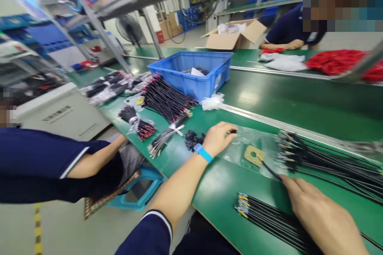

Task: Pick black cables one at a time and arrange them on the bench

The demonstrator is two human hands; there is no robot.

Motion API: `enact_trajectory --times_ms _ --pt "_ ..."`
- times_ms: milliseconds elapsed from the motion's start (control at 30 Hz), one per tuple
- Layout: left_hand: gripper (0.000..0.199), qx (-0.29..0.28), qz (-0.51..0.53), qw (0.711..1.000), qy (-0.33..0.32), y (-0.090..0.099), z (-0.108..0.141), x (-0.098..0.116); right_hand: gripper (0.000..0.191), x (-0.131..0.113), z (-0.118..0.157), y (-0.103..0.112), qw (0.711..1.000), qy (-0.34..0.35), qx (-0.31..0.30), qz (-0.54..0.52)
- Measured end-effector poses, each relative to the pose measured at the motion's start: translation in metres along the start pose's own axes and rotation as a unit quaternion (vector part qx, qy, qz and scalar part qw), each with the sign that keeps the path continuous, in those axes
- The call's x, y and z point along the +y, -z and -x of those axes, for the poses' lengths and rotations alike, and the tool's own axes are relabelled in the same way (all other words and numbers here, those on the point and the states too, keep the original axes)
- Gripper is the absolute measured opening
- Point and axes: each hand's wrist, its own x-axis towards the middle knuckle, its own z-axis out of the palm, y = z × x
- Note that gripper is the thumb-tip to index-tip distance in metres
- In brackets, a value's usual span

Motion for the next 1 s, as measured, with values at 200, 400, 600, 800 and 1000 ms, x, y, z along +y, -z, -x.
enact_trajectory --times_ms 200,400,600,800,1000 --pt "0.016 0.011 0.086 0.996 0.006 0.0 -0.001 0.002 0.033 -0.012 -0.023 0.022 0.997 -0.004 0.048 0.054" --pt "0.017 -0.036 0.193 0.977 0.077 -0.004 0.001 0.014 0.033 -0.018 -0.029 0.028 0.996 -0.018 0.084 -0.003" --pt "0.039 -0.089 0.397 0.897 0.173 -0.012 0.003 0.028 0.031 -0.016 -0.029 0.037 0.984 -0.095 0.147 -0.037" --pt "0.055 -0.129 0.552 0.787 0.242 -0.015 0.012 0.05 0.033 -0.032 -0.031 0.061 0.961 -0.103 0.215 -0.139" --pt "0.058 -0.141 0.603 0.749 0.236 -0.018 0.012 0.049 0.029 -0.034 -0.029 0.062 0.963 -0.068 0.209 -0.157"
